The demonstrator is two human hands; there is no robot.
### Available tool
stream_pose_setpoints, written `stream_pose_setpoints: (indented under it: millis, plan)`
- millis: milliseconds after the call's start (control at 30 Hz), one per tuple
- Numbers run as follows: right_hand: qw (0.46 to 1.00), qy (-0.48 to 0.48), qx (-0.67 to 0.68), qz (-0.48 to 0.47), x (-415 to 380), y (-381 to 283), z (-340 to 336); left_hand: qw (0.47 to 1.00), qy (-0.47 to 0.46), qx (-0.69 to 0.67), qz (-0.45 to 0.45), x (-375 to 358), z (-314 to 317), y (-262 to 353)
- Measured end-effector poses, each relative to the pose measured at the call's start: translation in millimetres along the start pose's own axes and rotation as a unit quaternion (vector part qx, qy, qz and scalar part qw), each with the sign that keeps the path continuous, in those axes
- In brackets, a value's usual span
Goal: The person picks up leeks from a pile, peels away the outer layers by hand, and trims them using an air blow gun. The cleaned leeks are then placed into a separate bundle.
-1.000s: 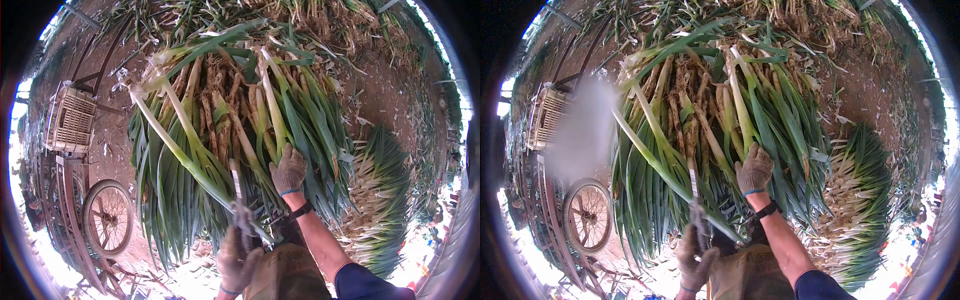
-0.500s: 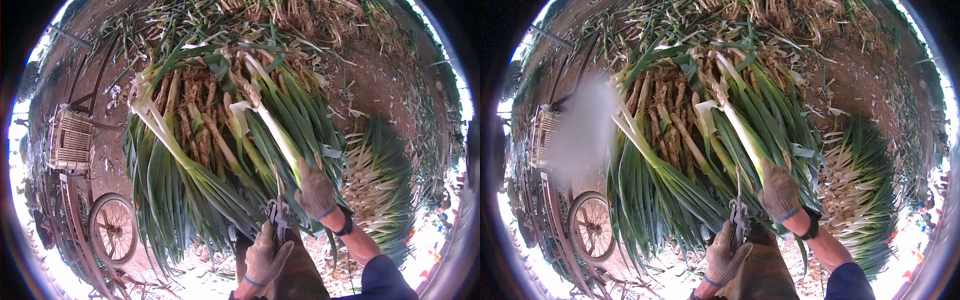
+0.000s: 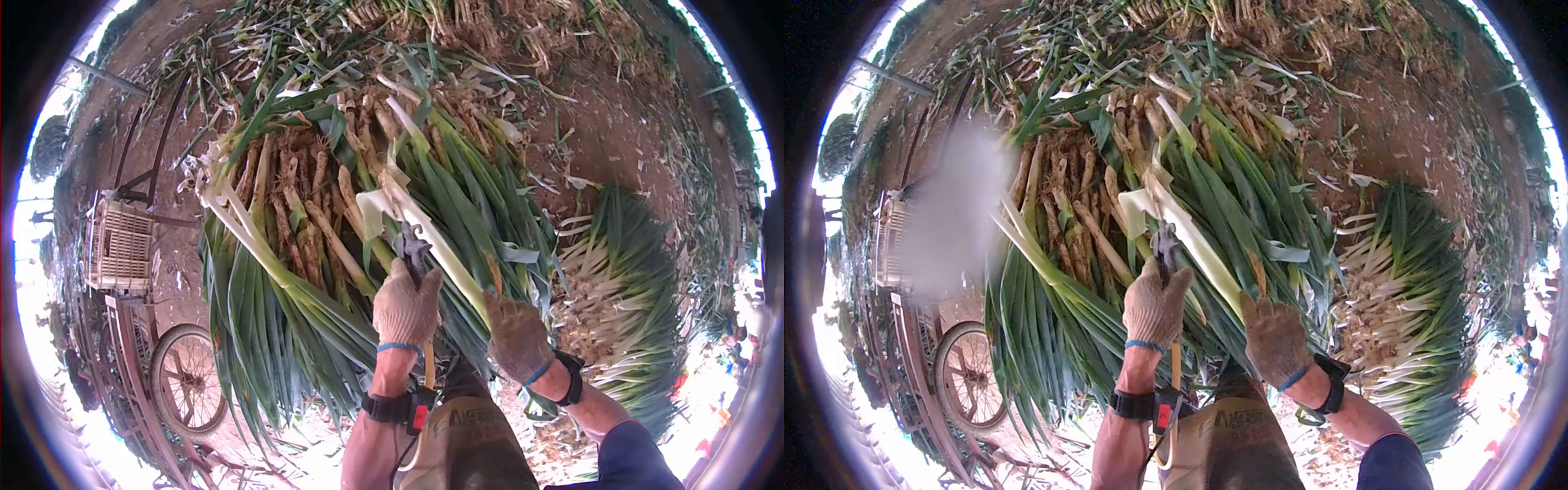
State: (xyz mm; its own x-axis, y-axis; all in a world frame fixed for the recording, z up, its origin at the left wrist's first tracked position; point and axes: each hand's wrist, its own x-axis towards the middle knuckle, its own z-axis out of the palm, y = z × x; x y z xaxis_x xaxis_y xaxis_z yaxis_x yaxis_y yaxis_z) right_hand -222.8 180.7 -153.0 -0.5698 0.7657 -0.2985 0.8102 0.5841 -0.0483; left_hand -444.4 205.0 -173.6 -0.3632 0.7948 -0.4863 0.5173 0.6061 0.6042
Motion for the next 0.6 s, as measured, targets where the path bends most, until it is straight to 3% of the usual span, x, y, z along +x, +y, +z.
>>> stream_pose_setpoints:
  millis: [133,233,267,367,400,500,567,600]
  plan:
    - [0.999,0.006,0.034,-0.001,10,12,2,0.994,-0.042,-0.084,-0.059,-26,-20,18]
    - [0.998,-0.006,0.06,-0.005,12,18,-4,0.996,-0.002,-0.084,-0.002,-46,-5,2]
    - [0.998,-0.01,0.067,-0.008,13,18,-7,0.996,0.016,-0.085,0.018,-42,-2,-3]
    - [0.997,-0.041,0.065,0.0,18,17,-15,0.994,-0.023,-0.098,-0.046,-14,-15,8]
    - [0.996,-0.044,0.072,0.004,19,17,-16,0.995,-0.006,-0.099,-0.015,0,-12,1]
    - [0.993,-0.059,0.103,0.012,22,18,-18,0.99,-0.055,-0.105,-0.075,39,-24,8]
    - [0.988,-0.079,0.134,0.017,23,20,-26,0.973,-0.097,-0.19,-0.092,38,-35,9]
    - [0.964,-0.142,0.217,0.062,29,20,-38,0.96,-0.116,-0.233,-0.1,37,-42,9]
